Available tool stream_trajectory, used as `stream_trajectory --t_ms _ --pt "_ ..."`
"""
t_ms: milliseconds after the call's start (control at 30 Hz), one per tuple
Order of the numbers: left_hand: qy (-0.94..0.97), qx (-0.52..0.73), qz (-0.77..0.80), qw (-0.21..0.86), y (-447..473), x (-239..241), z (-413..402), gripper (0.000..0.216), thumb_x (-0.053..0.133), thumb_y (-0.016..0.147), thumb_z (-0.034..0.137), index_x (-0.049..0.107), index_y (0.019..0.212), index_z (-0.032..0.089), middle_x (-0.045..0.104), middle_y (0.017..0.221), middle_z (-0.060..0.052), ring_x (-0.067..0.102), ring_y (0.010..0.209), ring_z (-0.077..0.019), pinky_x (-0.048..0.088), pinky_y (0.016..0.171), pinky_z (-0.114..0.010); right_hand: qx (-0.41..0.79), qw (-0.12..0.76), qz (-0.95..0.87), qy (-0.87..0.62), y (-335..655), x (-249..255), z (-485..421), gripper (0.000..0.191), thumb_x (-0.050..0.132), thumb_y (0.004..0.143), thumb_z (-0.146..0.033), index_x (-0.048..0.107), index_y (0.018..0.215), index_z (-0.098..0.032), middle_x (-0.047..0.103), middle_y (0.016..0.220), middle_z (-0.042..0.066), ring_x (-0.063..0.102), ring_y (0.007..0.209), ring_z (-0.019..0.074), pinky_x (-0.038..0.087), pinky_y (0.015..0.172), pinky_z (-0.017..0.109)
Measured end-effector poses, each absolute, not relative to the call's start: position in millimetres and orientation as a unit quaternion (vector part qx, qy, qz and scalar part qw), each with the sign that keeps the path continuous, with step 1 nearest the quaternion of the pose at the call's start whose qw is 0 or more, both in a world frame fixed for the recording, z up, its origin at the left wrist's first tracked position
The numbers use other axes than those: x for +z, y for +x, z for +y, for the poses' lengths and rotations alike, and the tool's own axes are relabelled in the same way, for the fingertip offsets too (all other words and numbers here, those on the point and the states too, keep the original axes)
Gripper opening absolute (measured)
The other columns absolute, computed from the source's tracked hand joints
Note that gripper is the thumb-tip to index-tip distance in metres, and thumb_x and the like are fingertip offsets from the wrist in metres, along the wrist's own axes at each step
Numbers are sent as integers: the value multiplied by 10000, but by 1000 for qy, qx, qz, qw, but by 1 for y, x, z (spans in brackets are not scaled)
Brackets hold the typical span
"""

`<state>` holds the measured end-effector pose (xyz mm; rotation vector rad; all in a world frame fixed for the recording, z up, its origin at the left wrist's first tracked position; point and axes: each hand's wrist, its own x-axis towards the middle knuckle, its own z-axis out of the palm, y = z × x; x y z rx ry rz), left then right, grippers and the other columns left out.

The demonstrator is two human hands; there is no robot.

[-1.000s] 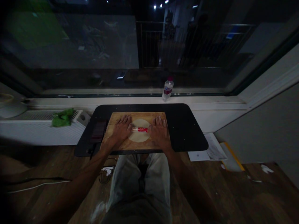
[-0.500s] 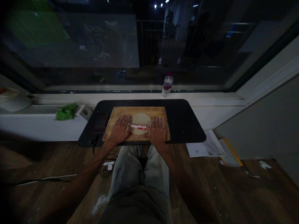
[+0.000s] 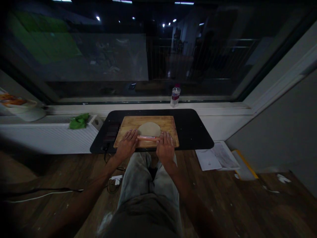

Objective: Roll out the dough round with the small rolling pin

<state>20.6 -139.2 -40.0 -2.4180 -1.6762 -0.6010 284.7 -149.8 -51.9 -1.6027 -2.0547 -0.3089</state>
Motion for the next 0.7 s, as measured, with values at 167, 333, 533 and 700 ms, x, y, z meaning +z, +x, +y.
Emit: stream_trajectory --t_ms 167,333,533,700 --pt "-805 -204 -554 66 18 -44 -157 609 383 1166 278 472 1749 127 555 1766 -155 445 1701 -332 364 1420 -579 -113 264 -761 -582 287 -55 -162 544 423 1190 -276 577 1656 -41 640 1650 273 524 1605 355 359 1315 545" --pt "-802 -214 -553 71 18 -46 -165 591 367 1190 317 494 1735 123 568 1756 -148 447 1700 -332 376 1417 -569 -128 269 -768 -567 291 -56 -169 543 423 1196 -279 572 1664 -46 649 1649 248 539 1595 332 363 1316 501" --pt "-795 -221 -561 69 20 -47 -155 583 361 1201 358 522 1713 131 584 1742 -153 474 1683 -333 380 1416 -569 -131 275 -762 -572 292 -56 -159 540 421 1200 -294 597 1653 -59 666 1636 239 563 1580 326 374 1316 493" --pt "-794 -205 -569 60 24 -43 -121 602 331 1205 387 547 1684 93 592 1728 -184 449 1698 -335 375 1415 -550 -100 250 -777 -569 297 -46 -123 542 387 1188 -266 635 1634 -85 667 1647 206 552 1601 318 384 1333 494"
